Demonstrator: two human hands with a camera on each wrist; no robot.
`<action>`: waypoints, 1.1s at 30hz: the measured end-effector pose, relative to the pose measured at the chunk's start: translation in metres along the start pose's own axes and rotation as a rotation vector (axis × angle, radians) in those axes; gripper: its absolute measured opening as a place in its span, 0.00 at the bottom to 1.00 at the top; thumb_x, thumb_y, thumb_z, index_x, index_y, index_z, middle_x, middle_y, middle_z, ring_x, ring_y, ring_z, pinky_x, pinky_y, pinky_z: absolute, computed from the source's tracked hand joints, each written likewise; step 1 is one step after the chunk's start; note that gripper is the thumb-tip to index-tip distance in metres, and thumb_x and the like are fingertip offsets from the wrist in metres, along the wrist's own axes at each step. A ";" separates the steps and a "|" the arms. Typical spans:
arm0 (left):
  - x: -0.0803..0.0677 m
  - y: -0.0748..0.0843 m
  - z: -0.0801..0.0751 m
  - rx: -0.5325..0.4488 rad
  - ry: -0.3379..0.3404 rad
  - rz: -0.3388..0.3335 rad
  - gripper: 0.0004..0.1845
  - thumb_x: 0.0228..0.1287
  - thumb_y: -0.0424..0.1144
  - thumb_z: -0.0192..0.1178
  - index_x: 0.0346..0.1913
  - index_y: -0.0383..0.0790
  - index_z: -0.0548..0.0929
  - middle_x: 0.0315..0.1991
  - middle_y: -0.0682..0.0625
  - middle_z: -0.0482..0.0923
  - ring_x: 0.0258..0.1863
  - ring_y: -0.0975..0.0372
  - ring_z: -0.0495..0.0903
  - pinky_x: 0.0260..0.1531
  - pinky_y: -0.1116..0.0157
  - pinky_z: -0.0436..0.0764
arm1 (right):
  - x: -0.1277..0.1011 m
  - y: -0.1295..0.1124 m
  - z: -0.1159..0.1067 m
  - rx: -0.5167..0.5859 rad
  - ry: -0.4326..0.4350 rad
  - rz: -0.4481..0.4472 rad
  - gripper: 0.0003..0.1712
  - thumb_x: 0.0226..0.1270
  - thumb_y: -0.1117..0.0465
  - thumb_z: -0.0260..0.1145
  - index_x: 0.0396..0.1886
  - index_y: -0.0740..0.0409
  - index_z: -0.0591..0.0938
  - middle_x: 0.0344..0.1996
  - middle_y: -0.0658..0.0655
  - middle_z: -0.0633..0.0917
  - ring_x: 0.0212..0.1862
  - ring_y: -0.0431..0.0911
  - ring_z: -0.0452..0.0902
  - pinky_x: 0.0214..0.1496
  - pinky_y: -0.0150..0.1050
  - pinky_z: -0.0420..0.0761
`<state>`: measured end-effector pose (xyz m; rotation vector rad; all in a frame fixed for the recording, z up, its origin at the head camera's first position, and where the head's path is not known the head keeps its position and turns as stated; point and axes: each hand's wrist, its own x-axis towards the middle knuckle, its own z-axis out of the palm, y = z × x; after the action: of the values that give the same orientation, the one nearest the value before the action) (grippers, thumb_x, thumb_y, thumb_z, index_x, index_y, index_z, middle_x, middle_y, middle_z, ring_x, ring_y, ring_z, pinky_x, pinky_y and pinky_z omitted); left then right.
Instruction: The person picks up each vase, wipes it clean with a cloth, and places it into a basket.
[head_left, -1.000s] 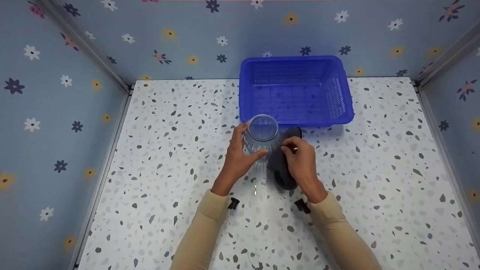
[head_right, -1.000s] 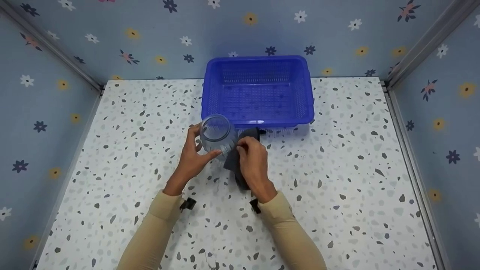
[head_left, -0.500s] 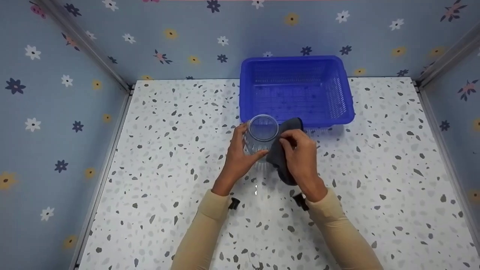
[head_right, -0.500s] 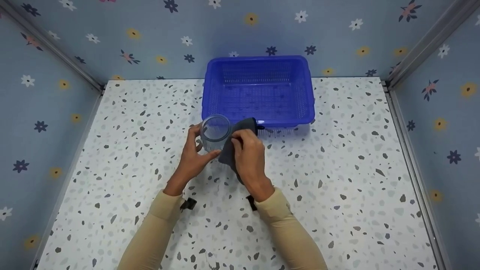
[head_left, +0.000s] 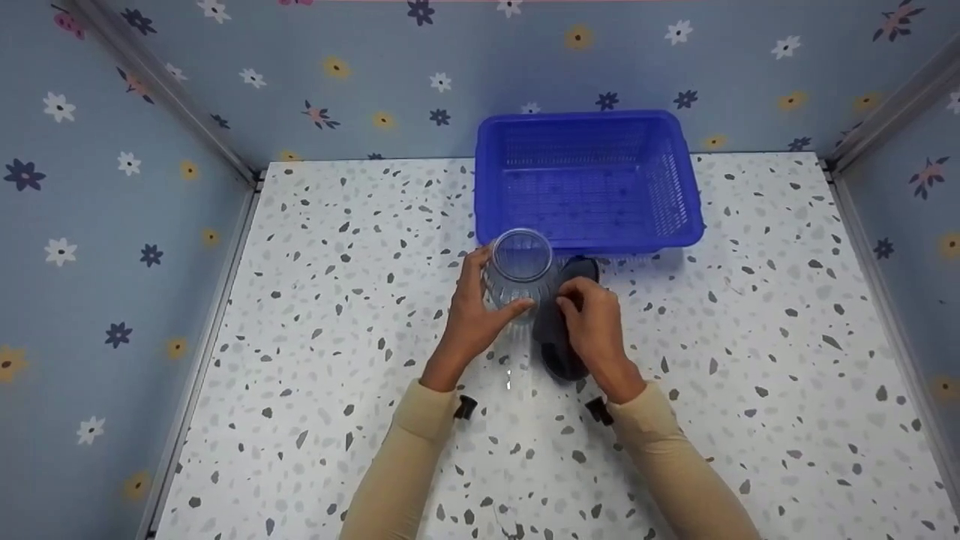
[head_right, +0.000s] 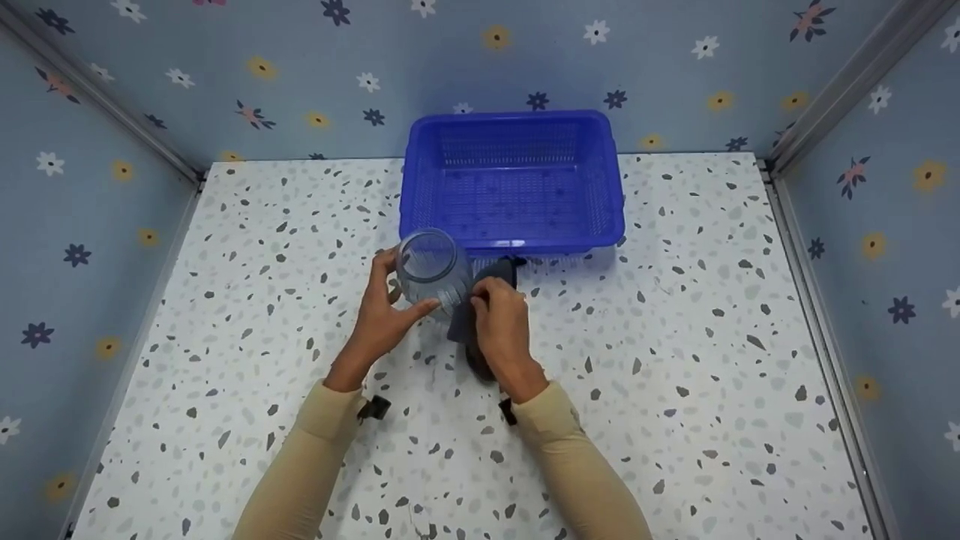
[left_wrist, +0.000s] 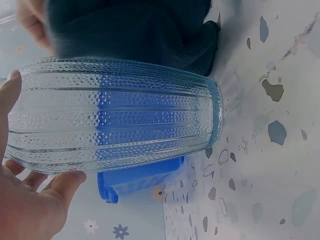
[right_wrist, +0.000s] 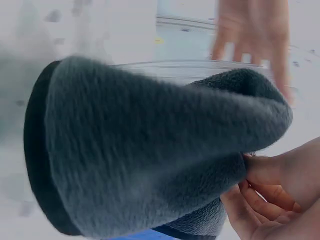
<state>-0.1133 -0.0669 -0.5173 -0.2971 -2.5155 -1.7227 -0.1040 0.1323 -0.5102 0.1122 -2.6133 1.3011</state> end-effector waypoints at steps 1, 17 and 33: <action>0.000 0.000 0.000 0.001 0.000 -0.001 0.48 0.60 0.49 0.79 0.77 0.43 0.62 0.81 0.44 0.61 0.80 0.50 0.62 0.71 0.47 0.73 | 0.000 0.004 0.003 -0.009 -0.019 0.014 0.04 0.68 0.76 0.70 0.39 0.67 0.87 0.38 0.65 0.89 0.42 0.59 0.87 0.47 0.54 0.85; -0.002 -0.002 0.001 -0.025 -0.004 -0.003 0.48 0.61 0.47 0.80 0.77 0.38 0.62 0.81 0.43 0.60 0.80 0.49 0.61 0.72 0.46 0.71 | 0.001 0.026 0.017 -0.027 -0.133 0.067 0.03 0.70 0.74 0.69 0.39 0.66 0.87 0.37 0.65 0.89 0.42 0.59 0.87 0.48 0.56 0.84; 0.000 0.000 0.000 0.004 0.006 0.026 0.46 0.61 0.45 0.80 0.74 0.38 0.63 0.79 0.41 0.61 0.79 0.48 0.63 0.73 0.48 0.71 | 0.016 -0.037 -0.020 0.105 0.141 -0.186 0.02 0.70 0.73 0.71 0.41 0.67 0.87 0.39 0.64 0.89 0.38 0.55 0.88 0.42 0.48 0.86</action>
<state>-0.1131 -0.0670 -0.5174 -0.3225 -2.4995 -1.7063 -0.1096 0.1264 -0.4655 0.2633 -2.3553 1.3291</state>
